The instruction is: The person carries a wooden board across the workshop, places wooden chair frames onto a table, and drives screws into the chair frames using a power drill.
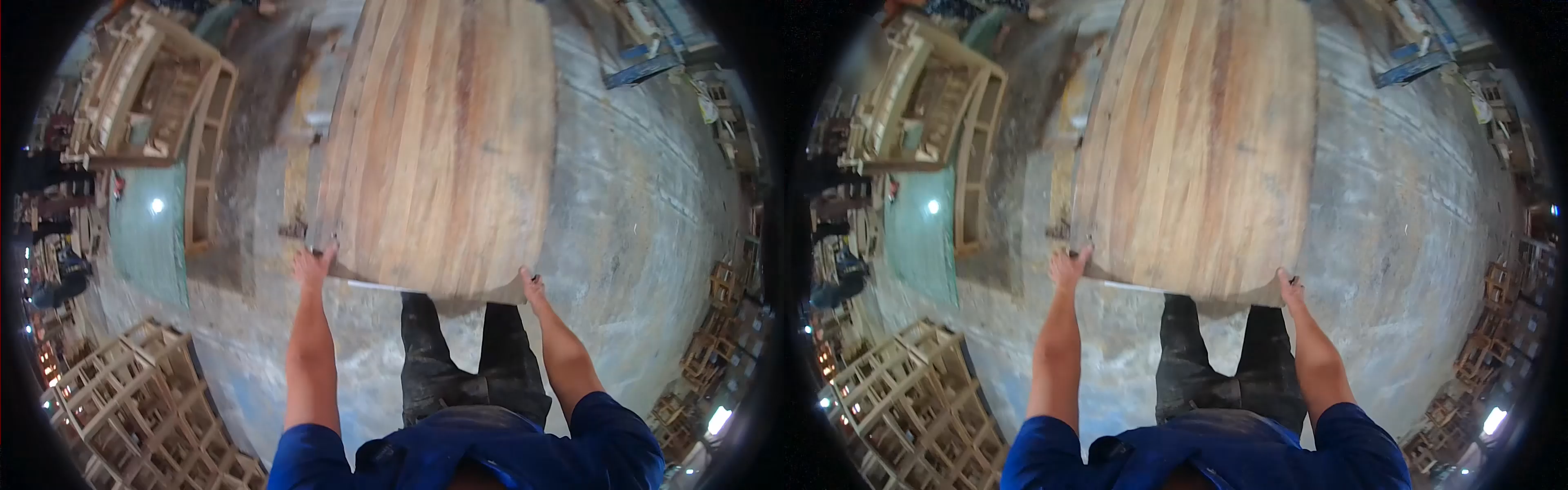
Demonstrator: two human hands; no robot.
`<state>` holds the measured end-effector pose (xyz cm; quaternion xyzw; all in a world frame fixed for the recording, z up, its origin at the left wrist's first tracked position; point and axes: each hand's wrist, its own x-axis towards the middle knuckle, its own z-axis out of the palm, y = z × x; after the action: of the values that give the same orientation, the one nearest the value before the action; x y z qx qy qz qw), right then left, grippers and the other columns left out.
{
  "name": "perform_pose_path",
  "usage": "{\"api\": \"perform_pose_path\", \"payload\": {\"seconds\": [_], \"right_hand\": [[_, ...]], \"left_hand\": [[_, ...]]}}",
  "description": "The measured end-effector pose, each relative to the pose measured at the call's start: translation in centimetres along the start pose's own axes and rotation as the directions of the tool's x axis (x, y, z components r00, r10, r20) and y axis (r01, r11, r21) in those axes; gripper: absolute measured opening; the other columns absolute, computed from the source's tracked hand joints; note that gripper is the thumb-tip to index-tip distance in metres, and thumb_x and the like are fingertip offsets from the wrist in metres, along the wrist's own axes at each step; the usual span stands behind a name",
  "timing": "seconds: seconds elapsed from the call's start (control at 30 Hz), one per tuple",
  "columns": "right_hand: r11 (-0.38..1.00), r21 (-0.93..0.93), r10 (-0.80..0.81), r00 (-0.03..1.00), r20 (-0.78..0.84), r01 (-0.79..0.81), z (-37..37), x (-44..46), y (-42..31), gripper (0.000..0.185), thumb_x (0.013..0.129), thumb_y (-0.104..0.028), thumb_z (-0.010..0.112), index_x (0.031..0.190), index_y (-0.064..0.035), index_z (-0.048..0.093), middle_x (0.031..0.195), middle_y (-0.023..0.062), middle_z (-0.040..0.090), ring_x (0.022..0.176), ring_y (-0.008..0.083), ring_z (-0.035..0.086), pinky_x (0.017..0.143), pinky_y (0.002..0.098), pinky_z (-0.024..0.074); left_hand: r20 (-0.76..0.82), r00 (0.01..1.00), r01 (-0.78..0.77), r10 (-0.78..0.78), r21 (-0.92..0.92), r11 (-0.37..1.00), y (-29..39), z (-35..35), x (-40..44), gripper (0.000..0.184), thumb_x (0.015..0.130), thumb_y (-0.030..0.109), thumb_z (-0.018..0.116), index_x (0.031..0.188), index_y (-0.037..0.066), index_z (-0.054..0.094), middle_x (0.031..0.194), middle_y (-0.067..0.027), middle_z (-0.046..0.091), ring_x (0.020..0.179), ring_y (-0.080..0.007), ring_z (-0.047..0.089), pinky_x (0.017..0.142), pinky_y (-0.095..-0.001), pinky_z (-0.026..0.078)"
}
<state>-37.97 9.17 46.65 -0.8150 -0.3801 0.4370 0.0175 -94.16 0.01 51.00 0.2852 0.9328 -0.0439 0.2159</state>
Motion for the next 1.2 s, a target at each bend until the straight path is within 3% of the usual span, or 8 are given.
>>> {"api": "perform_pose_path", "payload": {"seconds": [0.17,0.3,0.5,0.63,0.7,0.77,0.9,1.2], "right_hand": [[0.869,-0.258,-0.427,0.903,0.036,0.421,-4.4,1.6,3.5,0.084,0.078,-0.066,0.053,0.127,0.0017,0.046,0.128,0.0260,0.048,0.123,0.0441,0.037,0.103,0.0459,0.0321],[0.782,-0.274,-0.540,0.828,0.151,0.560,-12.6,2.9,9.6,0.071,0.079,-0.060,0.058,0.113,0.0018,0.056,0.106,0.0235,0.061,0.115,0.0415,0.045,0.096,0.0447,0.0387],[0.952,0.304,-0.075,0.983,0.168,0.021,-27.5,1.1,25.2,0.054,0.081,-0.050,0.061,0.101,-0.0005,0.058,0.073,0.0093,0.058,0.063,0.0209,0.057,0.051,0.0345,0.0480],[0.888,0.297,0.338,0.936,0.096,-0.351,-37.1,-4.8,36.3,0.057,0.080,-0.052,0.062,0.103,-0.0012,0.053,0.071,0.0085,0.053,0.058,0.0224,0.055,0.047,0.0402,0.0460],[0.784,0.436,0.469,0.882,0.051,-0.442,-40.3,-5.9,39.7,0.054,0.081,-0.051,0.062,0.102,-0.0026,0.051,0.070,0.0081,0.050,0.057,0.0229,0.055,0.047,0.0426,0.0451],[0.760,0.476,0.477,0.877,0.056,-0.443,-42.4,-4.8,41.5,0.052,0.082,-0.050,0.062,0.101,-0.0036,0.051,0.069,0.0078,0.049,0.057,0.0235,0.054,0.048,0.0434,0.0452],[0.663,0.599,0.503,0.860,0.088,-0.449,-43.3,3.2,37.3,0.048,0.083,-0.050,0.060,0.100,-0.0055,0.051,0.071,0.0086,0.050,0.059,0.0256,0.055,0.053,0.0462,0.0462],[0.927,0.213,-0.349,0.918,0.191,0.308,-47.2,24.0,4.1,0.054,0.083,-0.048,0.063,0.112,-0.0042,0.051,0.082,0.0087,0.056,0.066,0.0163,0.059,0.050,0.0294,0.0472]], "left_hand": [[-0.416,0.839,-0.371,0.350,0.033,0.928,-1.3,2.1,-8.5,0.076,0.078,0.057,0.062,0.126,0.001,0.045,0.117,-0.0277,0.051,0.104,-0.0436,0.050,0.087,-0.0509,0.041],[-0.022,0.936,-0.353,0.352,-0.088,0.932,-4.3,7.7,-20.8,0.076,0.078,0.056,0.063,0.121,-0.005,0.049,0.107,-0.0280,0.058,0.102,-0.0429,0.055,0.087,-0.0479,0.045],[0.596,0.780,-0.256,0.189,0.028,0.966,0.3,11.2,-37.0,0.084,0.070,0.072,0.059,0.107,-0.003,0.063,0.112,-0.0269,0.060,0.109,-0.0393,0.055,0.093,-0.0464,0.044],[0.814,0.537,-0.569,0.221,0.156,0.807,11.1,15.6,-32.5,0.082,0.072,0.072,0.057,0.097,-0.005,0.067,0.109,-0.0276,0.060,0.105,-0.0399,0.057,0.092,-0.0475,0.043],[0.661,0.580,-0.545,0.476,-0.120,0.830,20.4,12.1,-30.2,0.073,0.077,0.064,0.057,0.095,-0.006,0.066,0.110,-0.0292,0.059,0.108,-0.0403,0.055,0.095,-0.0464,0.042],[0.058,0.803,-0.559,0.593,-0.268,0.784,28.7,10.8,-30.1,0.060,0.079,0.048,0.064,0.103,-0.007,0.061,0.090,-0.0262,0.065,0.087,-0.0352,0.065,0.074,-0.0418,0.050],[0.030,0.819,-0.437,0.573,-0.615,0.656,41.4,5.7,-31.4,0.052,0.081,0.043,0.063,0.097,-0.007,0.061,0.082,-0.0247,0.064,0.076,-0.0325,0.065,0.064,-0.0376,0.049],[0.487,0.622,-0.684,0.613,-0.043,0.728,44.2,15.6,-26.3,0.061,0.077,0.058,0.061,0.096,0.000,0.064,0.095,-0.0202,0.066,0.085,-0.0342,0.064,0.074,-0.0434,0.050]]}}
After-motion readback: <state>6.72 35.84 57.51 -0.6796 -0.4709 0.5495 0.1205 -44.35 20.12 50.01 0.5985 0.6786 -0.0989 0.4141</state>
